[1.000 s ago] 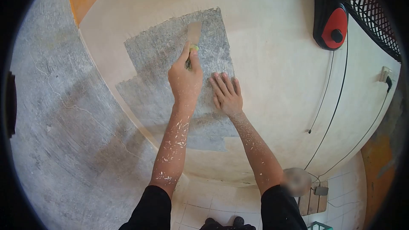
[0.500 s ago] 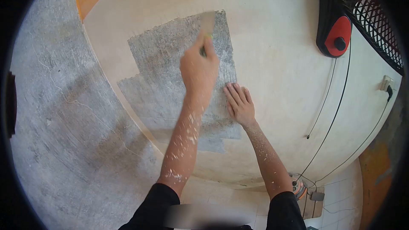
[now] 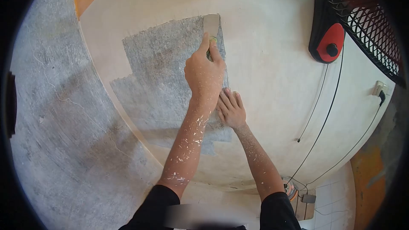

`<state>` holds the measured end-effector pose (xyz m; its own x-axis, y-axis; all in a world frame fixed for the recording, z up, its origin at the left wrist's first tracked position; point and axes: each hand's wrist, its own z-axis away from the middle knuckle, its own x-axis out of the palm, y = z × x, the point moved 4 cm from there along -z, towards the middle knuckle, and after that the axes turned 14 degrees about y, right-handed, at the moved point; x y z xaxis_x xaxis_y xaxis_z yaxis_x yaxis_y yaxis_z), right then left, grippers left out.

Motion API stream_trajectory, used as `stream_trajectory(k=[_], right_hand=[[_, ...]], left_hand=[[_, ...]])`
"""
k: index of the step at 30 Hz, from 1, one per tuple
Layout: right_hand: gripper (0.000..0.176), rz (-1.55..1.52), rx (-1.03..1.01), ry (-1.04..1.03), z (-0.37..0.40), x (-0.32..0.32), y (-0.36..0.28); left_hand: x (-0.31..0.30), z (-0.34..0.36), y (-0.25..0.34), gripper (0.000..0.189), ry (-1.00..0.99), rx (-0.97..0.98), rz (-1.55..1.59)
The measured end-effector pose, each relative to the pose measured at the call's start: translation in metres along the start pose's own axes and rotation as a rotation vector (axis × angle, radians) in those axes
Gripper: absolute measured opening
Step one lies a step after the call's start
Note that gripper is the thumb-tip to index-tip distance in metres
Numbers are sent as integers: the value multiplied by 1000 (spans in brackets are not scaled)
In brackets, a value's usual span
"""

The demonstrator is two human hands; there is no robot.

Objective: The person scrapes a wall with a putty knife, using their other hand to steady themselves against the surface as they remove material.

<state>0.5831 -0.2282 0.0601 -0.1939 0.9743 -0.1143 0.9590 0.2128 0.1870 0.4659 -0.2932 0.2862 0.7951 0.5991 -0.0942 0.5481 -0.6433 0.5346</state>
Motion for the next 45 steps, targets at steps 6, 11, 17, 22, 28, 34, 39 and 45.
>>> stream_trajectory(k=[6,11,17,22,28,34,39,45], right_hand=[[52,-72,25,32,3,2,3],[54,19,-1,-68,-5,-8,0],[51,24,42,-41,-8,-6,-6],[50,112,61,-63,-4,-2,-10],[53,140,160,-152,-3,0,-15],[65,227,507,-256,14,1,-62],[72,176,778,-262,51,18,-110],[70,167,957,-359,71,21,-130]], left_hand=[[4,4,5,39,-3,-4,-6],[-13,8,-26,40,-52,-69,64],[-45,17,-139,39,84,-9,119],[-79,-14,-206,40,73,-203,37],[-124,83,-325,42,-13,-250,23],[-187,86,-404,42,-54,-526,94],[-200,38,-426,41,-68,-502,122],[-182,3,-425,40,-123,-322,138]])
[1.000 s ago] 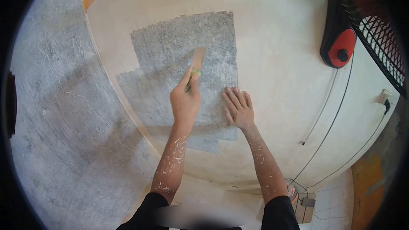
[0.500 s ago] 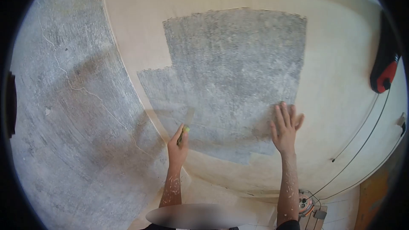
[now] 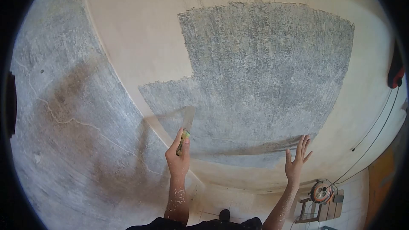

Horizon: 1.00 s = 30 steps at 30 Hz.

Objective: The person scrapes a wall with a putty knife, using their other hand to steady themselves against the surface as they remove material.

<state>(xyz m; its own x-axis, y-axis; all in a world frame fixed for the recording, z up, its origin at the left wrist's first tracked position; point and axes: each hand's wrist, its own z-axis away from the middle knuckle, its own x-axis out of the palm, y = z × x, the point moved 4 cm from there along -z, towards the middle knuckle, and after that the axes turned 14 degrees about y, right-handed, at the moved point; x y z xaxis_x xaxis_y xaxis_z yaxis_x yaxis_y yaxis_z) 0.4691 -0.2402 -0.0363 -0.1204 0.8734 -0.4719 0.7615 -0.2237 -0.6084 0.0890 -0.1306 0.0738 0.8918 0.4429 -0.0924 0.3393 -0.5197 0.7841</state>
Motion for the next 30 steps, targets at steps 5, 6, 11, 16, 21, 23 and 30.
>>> stream_trajectory(k=[5,6,11,16,21,23,30], right_hand=[[69,-31,48,-30,8,7,9],[69,-52,45,-17,9,12,11],[68,-10,27,-6,14,21,18],[66,-20,1,-11,10,19,23],[65,-40,15,42,11,22,17],[64,-57,20,55,6,24,17],[66,-55,7,70,12,28,20]], left_hand=[[12,-5,14,38,85,30,33],[16,-14,23,38,90,32,35],[11,-46,90,34,150,52,-36],[20,-27,55,31,156,30,5],[30,-38,88,31,211,72,-27],[29,-43,81,32,197,50,11],[30,-44,92,29,350,250,-36]])
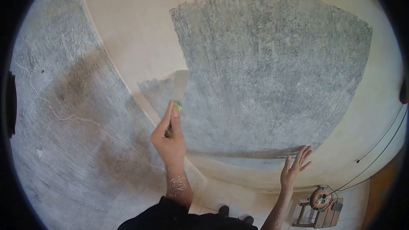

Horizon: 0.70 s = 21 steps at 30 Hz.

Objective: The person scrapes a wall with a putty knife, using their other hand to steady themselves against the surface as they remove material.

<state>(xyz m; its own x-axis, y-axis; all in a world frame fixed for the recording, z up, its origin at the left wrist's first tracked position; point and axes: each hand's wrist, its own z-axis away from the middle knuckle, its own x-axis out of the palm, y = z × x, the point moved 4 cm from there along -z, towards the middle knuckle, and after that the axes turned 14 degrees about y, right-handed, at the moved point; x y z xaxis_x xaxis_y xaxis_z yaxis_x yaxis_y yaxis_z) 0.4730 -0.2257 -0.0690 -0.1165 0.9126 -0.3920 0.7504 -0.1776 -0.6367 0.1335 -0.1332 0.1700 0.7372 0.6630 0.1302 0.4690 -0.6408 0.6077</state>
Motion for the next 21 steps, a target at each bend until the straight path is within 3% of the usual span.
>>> stream_trajectory(k=[2,4,9,15,18,21], right_hand=[[70,-8,12,19,-4,4,2],[75,-17,11,20,6,9,0],[89,-35,0,101,6,26,-6],[94,-4,23,67,6,26,-4],[93,-11,38,37,6,23,-3],[95,-34,26,74,6,27,-4]], left_hand=[[-3,-6,-1,30,-121,-230,-32],[-15,2,-12,31,-180,-313,-68],[3,10,-10,32,-104,-172,29],[-16,9,-22,32,-187,-179,-41],[0,8,-21,30,-68,11,-22],[-2,-14,-7,31,-63,3,62]])
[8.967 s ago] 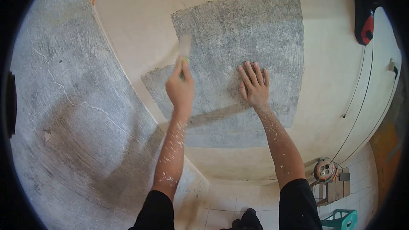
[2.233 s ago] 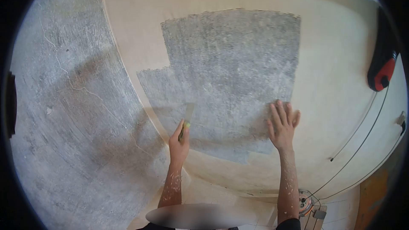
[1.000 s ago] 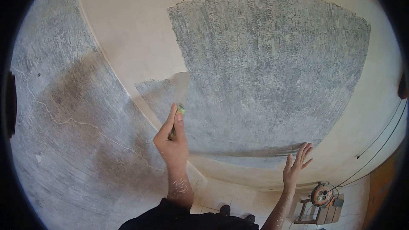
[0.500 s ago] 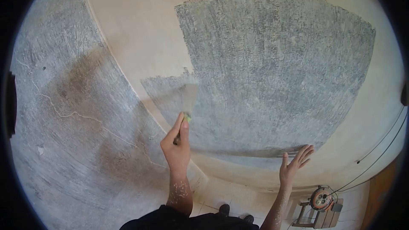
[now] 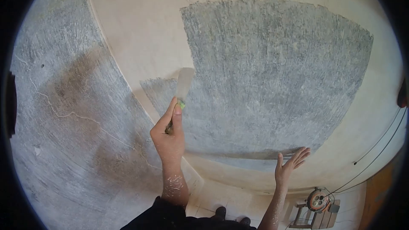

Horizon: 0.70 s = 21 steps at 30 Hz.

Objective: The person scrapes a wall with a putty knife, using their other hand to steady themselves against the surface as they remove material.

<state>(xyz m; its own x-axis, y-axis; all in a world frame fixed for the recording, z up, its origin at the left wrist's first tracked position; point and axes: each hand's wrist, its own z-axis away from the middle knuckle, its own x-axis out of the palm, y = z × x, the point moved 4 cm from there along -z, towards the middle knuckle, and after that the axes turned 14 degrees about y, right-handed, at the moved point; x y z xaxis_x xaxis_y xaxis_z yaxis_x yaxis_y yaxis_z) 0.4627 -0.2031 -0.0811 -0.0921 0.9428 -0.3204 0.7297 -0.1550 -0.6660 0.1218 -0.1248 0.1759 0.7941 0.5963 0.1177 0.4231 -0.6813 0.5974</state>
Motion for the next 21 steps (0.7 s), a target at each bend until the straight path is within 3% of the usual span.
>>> stream_trajectory(k=[1,7,13,16,19,21], right_hand=[[98,-7,-3,9,-1,3,-4],[119,3,-69,28,10,12,-11],[142,13,-88,-68,45,50,-25],[146,19,-168,-93,70,76,-28],[149,11,-173,-71,88,97,-26],[149,22,-202,-3,75,105,-25]], left_hand=[[-5,-3,0,33,-157,-325,-65],[2,22,-14,32,-60,-203,-5],[-10,19,-15,32,-129,-271,6],[-4,38,-21,32,-114,-230,7],[8,10,-9,32,21,-20,6],[10,7,-11,31,-20,-105,51]])
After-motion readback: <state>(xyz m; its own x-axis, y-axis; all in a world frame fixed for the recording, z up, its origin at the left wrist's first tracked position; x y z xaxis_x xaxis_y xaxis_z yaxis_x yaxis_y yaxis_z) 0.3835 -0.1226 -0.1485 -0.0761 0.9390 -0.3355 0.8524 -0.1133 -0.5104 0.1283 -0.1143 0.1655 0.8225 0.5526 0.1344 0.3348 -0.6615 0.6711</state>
